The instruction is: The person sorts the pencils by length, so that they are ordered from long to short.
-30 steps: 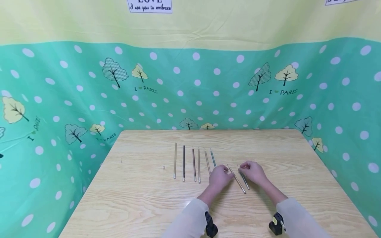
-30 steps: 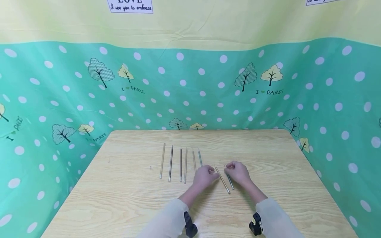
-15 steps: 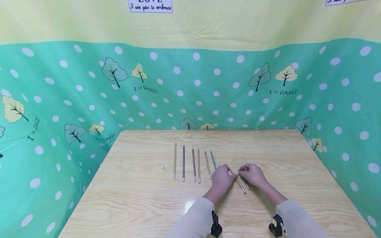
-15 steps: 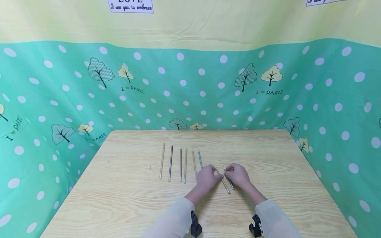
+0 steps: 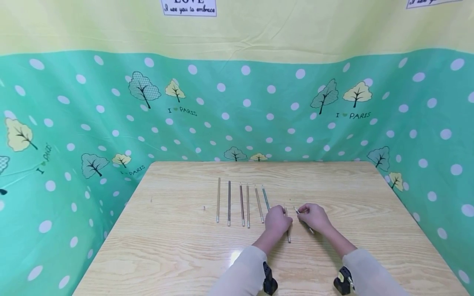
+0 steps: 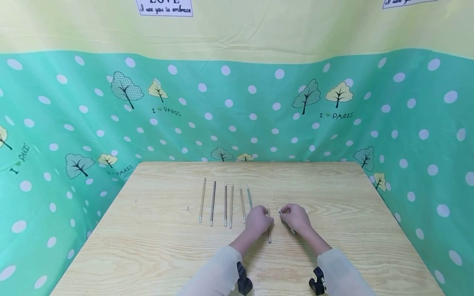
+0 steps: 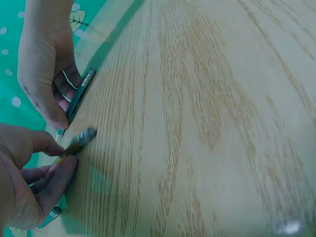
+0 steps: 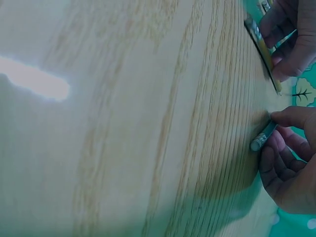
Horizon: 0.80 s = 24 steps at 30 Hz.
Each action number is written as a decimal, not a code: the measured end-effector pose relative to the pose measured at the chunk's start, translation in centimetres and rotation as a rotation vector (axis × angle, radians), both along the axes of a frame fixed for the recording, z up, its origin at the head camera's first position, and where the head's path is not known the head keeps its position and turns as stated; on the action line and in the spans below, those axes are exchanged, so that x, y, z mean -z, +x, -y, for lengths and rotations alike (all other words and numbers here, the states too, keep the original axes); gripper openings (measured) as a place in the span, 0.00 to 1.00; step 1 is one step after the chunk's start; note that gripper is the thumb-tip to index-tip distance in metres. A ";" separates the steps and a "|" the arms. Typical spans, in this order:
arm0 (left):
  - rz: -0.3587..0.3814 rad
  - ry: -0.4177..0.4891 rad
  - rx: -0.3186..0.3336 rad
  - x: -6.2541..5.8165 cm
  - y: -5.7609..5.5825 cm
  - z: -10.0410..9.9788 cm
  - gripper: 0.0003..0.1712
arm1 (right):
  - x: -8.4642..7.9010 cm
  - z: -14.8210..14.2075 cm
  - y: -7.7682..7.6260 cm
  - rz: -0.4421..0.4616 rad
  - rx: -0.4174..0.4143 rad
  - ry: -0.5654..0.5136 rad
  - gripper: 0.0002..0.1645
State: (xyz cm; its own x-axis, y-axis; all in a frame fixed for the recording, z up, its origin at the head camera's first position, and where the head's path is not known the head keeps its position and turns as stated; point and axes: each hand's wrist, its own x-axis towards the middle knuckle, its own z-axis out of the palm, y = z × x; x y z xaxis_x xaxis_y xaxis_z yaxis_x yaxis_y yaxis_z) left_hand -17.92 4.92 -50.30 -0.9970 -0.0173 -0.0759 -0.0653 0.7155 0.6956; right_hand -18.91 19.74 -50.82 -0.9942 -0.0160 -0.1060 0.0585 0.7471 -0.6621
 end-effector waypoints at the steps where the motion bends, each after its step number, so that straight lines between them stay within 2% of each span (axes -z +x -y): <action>1: 0.003 0.001 -0.004 0.0 0.0 0.0 0.15 | 0.0 0.0 0.0 -0.003 0.001 0.001 0.14; 7: 0.029 -0.003 -0.015 -0.1 0.0 -0.1 0.13 | -0.1 0.0 -0.1 -0.015 0.019 0.004 0.14; 14: 0.046 -0.028 -0.004 -0.4 0.2 0.0 0.10 | -0.5 0.0 -0.1 0.025 0.031 -0.023 0.16; 24: 0.034 0.053 0.004 -0.3 0.1 0.6 0.15 | -0.8 -0.3 -0.3 0.044 0.046 -0.109 0.17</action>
